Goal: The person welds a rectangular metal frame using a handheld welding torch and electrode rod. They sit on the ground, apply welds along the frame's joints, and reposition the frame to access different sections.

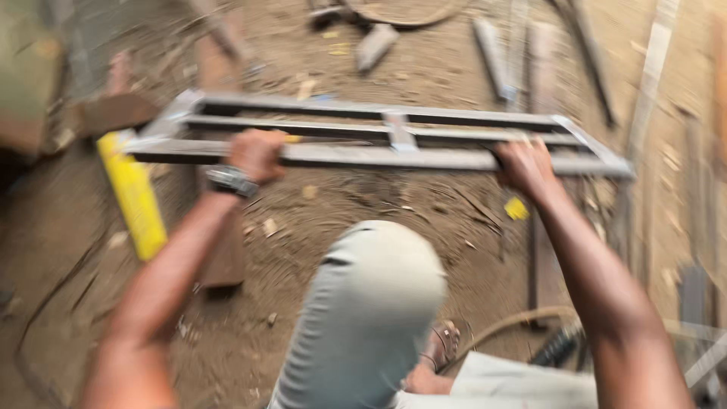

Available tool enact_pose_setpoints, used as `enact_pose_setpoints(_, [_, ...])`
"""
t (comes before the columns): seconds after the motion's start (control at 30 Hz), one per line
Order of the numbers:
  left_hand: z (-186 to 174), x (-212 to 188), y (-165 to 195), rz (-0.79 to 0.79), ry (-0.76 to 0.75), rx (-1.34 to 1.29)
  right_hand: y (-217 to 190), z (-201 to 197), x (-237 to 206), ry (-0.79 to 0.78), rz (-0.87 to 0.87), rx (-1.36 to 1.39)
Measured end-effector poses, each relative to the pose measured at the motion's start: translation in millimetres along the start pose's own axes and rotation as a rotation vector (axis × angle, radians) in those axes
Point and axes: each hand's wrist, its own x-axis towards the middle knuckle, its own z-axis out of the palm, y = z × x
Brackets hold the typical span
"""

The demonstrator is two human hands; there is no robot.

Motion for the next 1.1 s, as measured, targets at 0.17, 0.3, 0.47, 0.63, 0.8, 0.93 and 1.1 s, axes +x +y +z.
enact_pose_setpoints(0.17, [-84.1,44.9,-21.4,-0.117,-0.325,0.042,36.3,-54.4,27.0,-0.208,0.151,0.190])
enact_pose_setpoints(0.3, [-70.2,76.4,-39.4,-0.092,-0.633,-0.198,38.0,-57.2,37.6,-0.319,0.233,0.367])
enact_pose_setpoints(0.47, [-43.5,116.4,-59.9,-0.120,-0.557,-0.035,18.6,-33.7,51.8,0.019,0.271,0.413])
enact_pose_setpoints(0.63, [-2.5,154.5,-59.9,-0.162,-0.546,0.366,-40.5,30.8,39.1,0.621,0.275,0.301])
enact_pose_setpoints(0.8, [67.6,168.0,-87.4,-0.276,-0.672,0.323,-78.6,106.7,1.7,0.155,0.250,0.507])
enact_pose_setpoints(0.93, [116.7,162.1,-108.2,-0.290,-0.646,0.248,-73.1,141.8,-15.1,-0.212,0.177,0.587])
enact_pose_setpoints(1.1, [136.9,152.5,-120.6,-0.264,-0.560,0.206,-73.4,169.9,-13.8,0.045,0.100,0.416])
